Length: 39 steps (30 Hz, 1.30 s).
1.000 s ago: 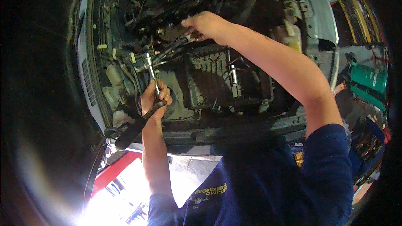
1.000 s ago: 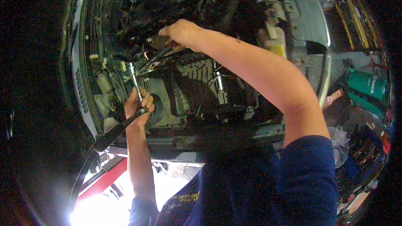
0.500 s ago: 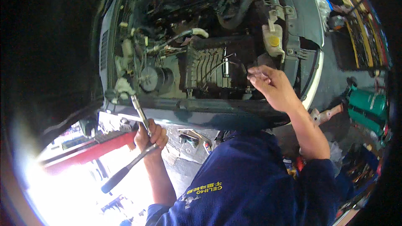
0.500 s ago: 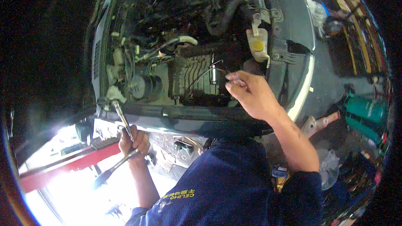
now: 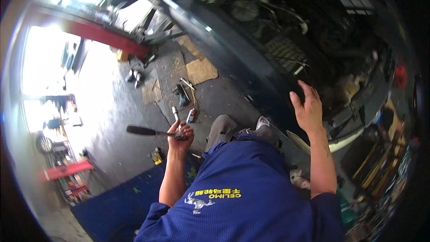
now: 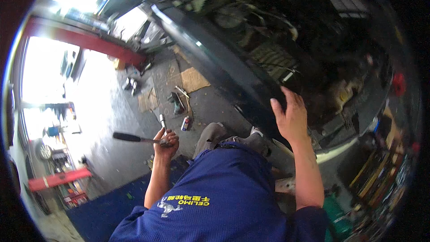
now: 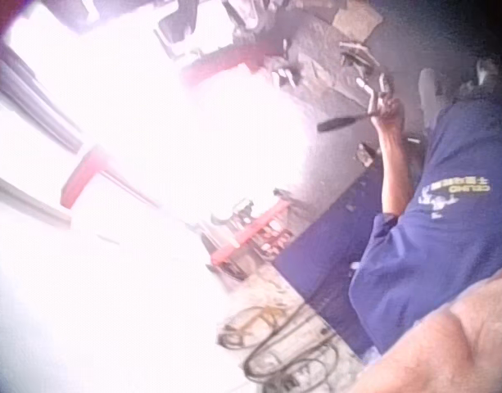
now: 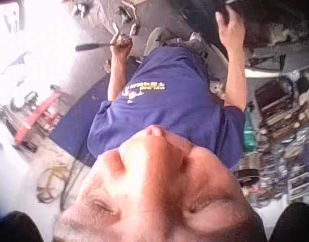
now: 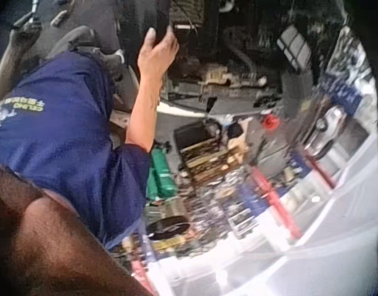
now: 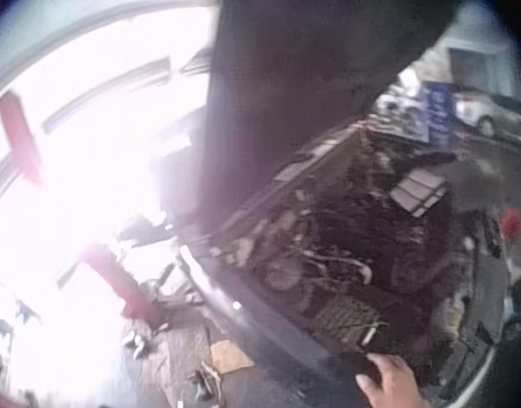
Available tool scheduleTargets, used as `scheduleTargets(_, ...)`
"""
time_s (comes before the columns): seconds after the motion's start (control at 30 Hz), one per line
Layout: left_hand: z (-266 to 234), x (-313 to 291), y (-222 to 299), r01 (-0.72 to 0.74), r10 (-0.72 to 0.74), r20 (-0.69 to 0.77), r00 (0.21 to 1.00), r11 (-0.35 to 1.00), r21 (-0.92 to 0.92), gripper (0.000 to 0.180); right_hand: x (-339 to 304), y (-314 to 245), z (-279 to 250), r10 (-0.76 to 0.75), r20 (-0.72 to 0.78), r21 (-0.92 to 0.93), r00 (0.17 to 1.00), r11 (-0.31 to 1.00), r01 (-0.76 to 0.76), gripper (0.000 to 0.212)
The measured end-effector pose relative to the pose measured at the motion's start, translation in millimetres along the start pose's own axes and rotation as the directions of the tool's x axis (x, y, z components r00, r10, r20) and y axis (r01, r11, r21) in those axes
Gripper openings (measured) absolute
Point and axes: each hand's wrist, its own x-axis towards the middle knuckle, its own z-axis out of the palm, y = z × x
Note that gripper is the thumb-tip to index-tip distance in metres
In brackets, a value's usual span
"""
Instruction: The person works under the hood of a dark green pickup truck, using a ratchet to loosen bolts and remove the air intake assembly. They then close the hood, walk to the rear, and lower the truck on a hydraulic lift. Finally, they inspect the undercarriage and select a wrench from a toolbox.
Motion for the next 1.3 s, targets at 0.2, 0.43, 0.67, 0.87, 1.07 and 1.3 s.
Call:
scheduleTargets(0.2,-80,27,45,-0.084,0.082,-0.172,0.982,0.996,-0.004,0.021,3,-11,37,0.204,-0.124,-0.113,0.971,0.969,-0.218,0.065)
scheduleTargets(0.43,-150,77,117,-0.113,0.219,-0.405,0.888,0.957,0.269,0.017,15,-1,43,0.375,-0.158,-0.155,0.914,0.904,-0.398,0.075)
scheduleTargets(0.67,-270,177,183,0.135,0.484,-0.665,0.568,0.742,0.656,0.017,12,-5,55,0.541,-0.200,-0.148,0.817,0.807,-0.571,0.077)
scheduleTargets(0.87,-371,283,212,0.539,0.742,-0.595,0.307,0.379,0.752,0.030,-1,43,19,0.597,-0.250,0.059,0.763,0.795,-0.603,0.075)
scheduleTargets(1.07,-452,391,232,0.619,0.654,-0.690,0.310,0.412,0.669,0.033,-13,71,-37,0.302,-0.358,-0.511,0.884,0.729,-0.456,0.065)
scheduleTargets(1.3,-520,461,238,0.569,0.680,-0.644,0.351,0.391,0.723,0.038,17,58,-35,0.345,-0.374,-0.737,0.861,0.453,-0.501,0.048)
